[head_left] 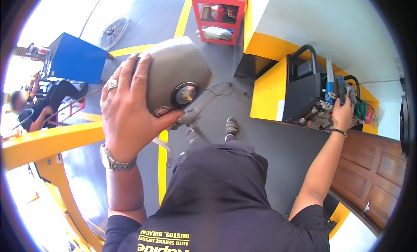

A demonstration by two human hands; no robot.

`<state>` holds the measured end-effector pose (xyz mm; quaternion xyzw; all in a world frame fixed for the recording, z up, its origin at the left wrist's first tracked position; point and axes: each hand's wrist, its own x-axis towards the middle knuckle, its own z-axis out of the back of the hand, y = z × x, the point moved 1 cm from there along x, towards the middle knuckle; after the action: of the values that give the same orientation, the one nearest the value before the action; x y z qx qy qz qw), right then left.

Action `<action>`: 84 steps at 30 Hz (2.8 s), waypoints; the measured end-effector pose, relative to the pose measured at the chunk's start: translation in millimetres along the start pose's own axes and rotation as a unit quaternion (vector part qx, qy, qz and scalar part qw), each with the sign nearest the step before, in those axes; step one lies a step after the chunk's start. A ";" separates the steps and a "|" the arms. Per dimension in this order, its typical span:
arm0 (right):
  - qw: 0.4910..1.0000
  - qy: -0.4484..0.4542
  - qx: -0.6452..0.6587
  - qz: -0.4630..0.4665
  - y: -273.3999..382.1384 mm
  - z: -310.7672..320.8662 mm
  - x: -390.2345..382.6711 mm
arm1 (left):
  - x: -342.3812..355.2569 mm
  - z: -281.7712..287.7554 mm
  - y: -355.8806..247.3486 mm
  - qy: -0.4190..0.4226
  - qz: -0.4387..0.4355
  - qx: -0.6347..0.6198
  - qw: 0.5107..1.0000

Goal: The person disassembles a cylindrical electrical component, removes a dial and internal parts, and uses a screwdriver to adjust wiring and internal mechanisms. The person handles the component and its parts throughout the process.

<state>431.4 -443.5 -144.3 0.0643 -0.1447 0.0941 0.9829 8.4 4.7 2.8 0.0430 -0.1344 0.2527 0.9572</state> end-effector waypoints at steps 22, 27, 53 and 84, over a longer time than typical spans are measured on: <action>0.411 0.608 0.669 -0.119 364.1 128.4 -204.0 | -5.4 -0.3 0.3 -0.053 -0.029 -0.006 0.998; 0.493 0.547 0.673 -0.071 367.9 132.2 -203.5 | -8.2 0.5 3.8 -0.048 -0.032 -0.020 0.998; 0.981 -0.164 0.089 -0.042 -5.9 47.2 -64.1 | 3.1 -16.2 -13.1 -0.085 0.009 0.025 0.996; 0.861 -0.149 0.467 -0.134 -159.6 101.7 7.5 | 5.8 -7.5 -20.9 -0.079 0.011 0.044 0.996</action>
<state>443.3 -613.3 -61.4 0.5479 -0.2181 0.0069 0.8076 25.3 -9.6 -3.1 0.1031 -0.1993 0.2649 0.9378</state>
